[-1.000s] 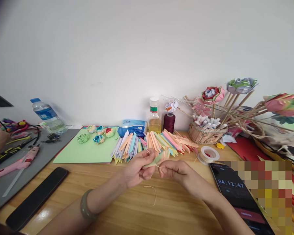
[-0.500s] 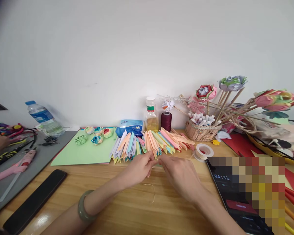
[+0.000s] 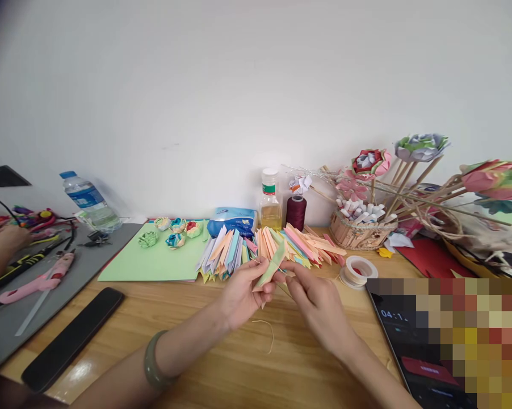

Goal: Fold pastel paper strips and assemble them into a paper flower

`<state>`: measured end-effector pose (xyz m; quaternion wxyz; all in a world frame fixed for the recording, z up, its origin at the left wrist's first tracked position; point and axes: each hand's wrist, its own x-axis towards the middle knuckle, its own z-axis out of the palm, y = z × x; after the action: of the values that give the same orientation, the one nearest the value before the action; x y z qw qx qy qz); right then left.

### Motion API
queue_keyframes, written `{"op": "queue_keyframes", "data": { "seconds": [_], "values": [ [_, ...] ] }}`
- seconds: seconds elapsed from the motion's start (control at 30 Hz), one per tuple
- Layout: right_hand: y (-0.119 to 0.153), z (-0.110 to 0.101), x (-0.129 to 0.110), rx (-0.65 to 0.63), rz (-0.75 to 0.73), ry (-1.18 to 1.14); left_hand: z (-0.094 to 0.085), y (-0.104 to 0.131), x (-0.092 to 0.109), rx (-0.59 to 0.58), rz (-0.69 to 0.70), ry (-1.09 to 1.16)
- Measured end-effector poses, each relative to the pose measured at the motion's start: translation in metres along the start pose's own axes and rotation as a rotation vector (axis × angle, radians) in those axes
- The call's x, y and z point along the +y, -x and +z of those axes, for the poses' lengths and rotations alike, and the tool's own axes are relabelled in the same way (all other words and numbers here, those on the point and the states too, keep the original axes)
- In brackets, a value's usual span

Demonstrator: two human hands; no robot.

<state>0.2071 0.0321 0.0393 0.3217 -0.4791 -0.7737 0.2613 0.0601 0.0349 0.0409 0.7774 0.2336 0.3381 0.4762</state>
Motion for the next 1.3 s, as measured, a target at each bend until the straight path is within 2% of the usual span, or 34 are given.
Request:
{"op": "queue_keyframes", "data": {
  "seconds": [0.1, 0.2, 0.33, 0.47, 0.57, 0.67, 0.77, 0.87, 1.0, 1.17, 1.3],
  "values": [
    [-0.002, -0.004, -0.004, 0.036, 0.047, -0.251, 0.006, 0.006, 0.003, 0.004, -0.033, 0.058],
    [-0.003, -0.007, -0.001, 0.082, 0.11, -0.389, 0.009, 0.012, 0.004, 0.024, -0.044, 0.067],
    [-0.002, -0.006, 0.007, 0.091, 0.167, -0.398, 0.007, 0.013, 0.001, 0.101, -0.059, 0.041],
    [-0.003, -0.005, 0.008, 0.085, 0.22, -0.41, 0.006, 0.011, -0.002, 0.121, 0.011, -0.076],
    [-0.006, -0.005, 0.006, 0.036, 0.269, -0.511, 0.006, 0.008, -0.003, 0.15, 0.123, -0.208],
    [-0.009, -0.006, 0.005, -0.02, 0.315, -0.606, 0.003, 0.004, -0.005, 0.133, 0.333, -0.374],
    [-0.009, -0.005, 0.004, -0.014, 0.346, -0.664, -0.002, 0.002, -0.01, 0.136, 0.479, -0.544],
    [-0.009, -0.001, 0.004, -0.011, 0.391, -0.742, -0.005, 0.003, -0.014, 0.178, 0.561, -0.684],
    [-0.008, 0.005, 0.007, -0.024, 0.432, -0.87, -0.005, 0.004, -0.014, 0.201, 0.612, -0.705],
    [-0.008, 0.006, 0.01, -0.047, 0.452, -0.901, -0.006, 0.003, -0.011, 0.15, 0.7, -0.754],
    [-0.008, 0.005, 0.008, -0.052, 0.469, -0.881, -0.01, 0.0, -0.009, 0.082, 0.902, -0.846]
  ]
}}
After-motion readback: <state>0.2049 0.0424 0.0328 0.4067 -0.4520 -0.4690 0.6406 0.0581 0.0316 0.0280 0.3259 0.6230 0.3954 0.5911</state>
